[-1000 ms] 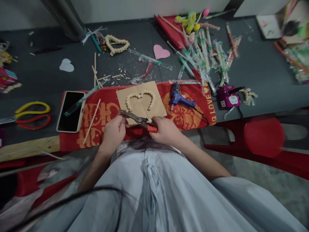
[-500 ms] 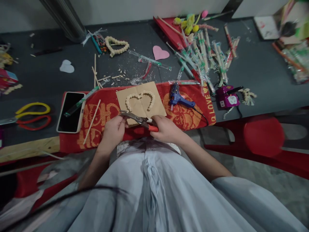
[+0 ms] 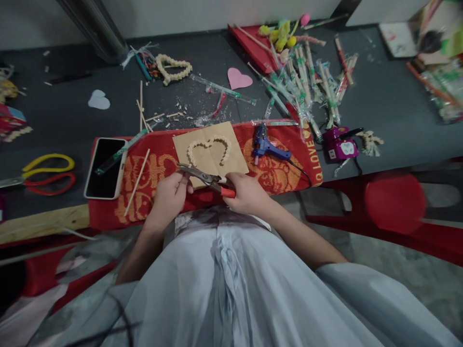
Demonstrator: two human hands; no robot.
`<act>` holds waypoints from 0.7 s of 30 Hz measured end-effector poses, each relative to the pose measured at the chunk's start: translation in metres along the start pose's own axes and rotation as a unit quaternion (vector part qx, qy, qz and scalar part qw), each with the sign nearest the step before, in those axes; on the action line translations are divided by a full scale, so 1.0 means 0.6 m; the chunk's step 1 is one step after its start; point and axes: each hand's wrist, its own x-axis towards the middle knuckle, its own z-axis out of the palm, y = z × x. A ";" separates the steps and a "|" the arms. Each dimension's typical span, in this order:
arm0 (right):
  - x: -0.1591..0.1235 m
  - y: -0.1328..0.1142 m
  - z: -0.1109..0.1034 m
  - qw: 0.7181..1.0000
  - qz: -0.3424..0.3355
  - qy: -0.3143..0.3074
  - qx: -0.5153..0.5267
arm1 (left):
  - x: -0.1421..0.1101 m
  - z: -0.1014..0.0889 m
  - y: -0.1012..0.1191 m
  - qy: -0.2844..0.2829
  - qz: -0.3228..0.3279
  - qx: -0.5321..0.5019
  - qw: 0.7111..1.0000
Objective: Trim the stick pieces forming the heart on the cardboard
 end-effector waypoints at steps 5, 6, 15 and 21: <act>0.006 0.006 -0.001 0.998 0.050 0.023 -0.014 | -0.001 0.003 0.005 -0.013 0.019 -0.001 1.000; 0.009 0.009 -0.004 0.998 0.053 0.025 -0.016 | -0.001 0.003 0.003 -0.005 0.011 0.006 1.000; 0.019 0.021 -0.023 0.998 0.059 0.014 0.008 | 0.022 -0.037 0.004 0.022 -0.029 0.145 0.989; 0.022 0.018 -0.016 0.998 0.048 -0.007 0.045 | 0.100 -0.121 -0.005 0.059 -0.040 0.328 0.942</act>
